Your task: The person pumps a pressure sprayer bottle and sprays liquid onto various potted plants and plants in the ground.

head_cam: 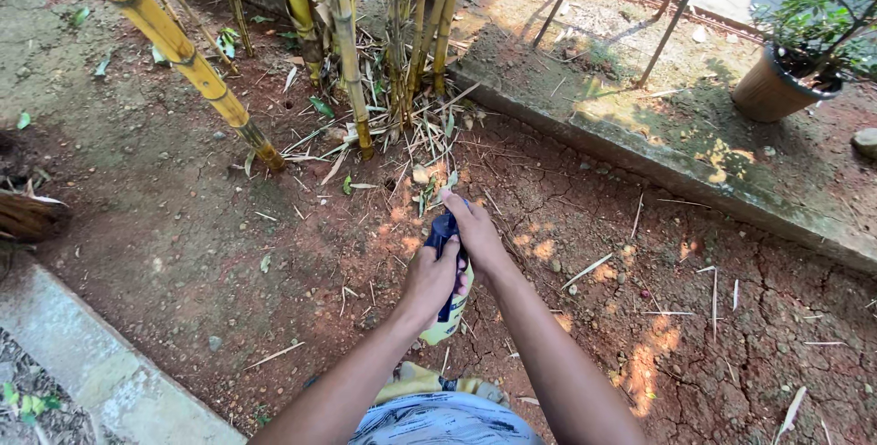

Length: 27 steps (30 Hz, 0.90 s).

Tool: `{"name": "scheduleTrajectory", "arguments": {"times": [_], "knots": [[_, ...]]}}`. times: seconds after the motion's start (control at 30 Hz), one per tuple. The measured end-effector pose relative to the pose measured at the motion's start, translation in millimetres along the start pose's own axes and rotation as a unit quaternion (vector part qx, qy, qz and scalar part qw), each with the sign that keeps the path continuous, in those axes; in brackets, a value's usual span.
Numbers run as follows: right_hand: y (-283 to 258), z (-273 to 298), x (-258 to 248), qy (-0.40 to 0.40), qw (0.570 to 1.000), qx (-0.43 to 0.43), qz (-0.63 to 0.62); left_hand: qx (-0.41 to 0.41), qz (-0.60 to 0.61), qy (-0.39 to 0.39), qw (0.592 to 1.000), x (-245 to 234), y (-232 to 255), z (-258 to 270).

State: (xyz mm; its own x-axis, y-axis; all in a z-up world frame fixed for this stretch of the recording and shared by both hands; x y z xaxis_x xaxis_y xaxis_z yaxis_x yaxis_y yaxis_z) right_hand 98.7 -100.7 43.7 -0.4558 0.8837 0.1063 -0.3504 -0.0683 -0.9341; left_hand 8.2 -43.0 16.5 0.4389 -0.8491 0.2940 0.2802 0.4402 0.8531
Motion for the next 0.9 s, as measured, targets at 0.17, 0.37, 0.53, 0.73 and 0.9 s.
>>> {"name": "scheduleTrajectory", "arguments": {"times": [0.17, 0.37, 0.53, 0.73, 0.9], "knots": [[-3.8, 0.9, 15.3, 0.000, 1.000, -0.007, 0.000, 0.016, -0.026, 0.014, 0.999, -8.0, 10.8, 4.7], [-20.0, 8.9, 26.3, 0.052, 0.998, -0.007, 0.042, 0.000, -0.090, 0.012, 0.996, -12.7, 31.8, 7.7], [-24.6, 16.4, 15.7, 0.128, 0.991, -0.028, -0.023, 0.013, -0.097, -0.069, 0.993, -10.6, 47.4, 2.6], [-33.2, 33.8, -25.1, 0.278, 0.943, -0.179, -0.028, 0.008, -0.113, -0.201, 0.973, 23.5, 54.5, -3.5], [-53.3, 76.3, -57.8, 0.349, 0.907, -0.217, -0.092, 0.111, -0.293, -0.298, 0.902, 65.2, 68.4, -0.3]]}}
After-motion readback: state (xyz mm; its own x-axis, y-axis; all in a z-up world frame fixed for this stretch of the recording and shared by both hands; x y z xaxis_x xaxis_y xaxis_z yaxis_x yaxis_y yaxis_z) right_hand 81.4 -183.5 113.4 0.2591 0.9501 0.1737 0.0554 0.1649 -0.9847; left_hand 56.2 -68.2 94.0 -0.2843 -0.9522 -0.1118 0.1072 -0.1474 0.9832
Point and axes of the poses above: each hand's wrist, its own z-axis away from the middle knuckle, its own x-axis out of the palm, y = z × x, the point moved 4 cm from there along -z, towards the middle knuckle, and after that the axes turned 1 degree about -z, right-handed, at the moved point
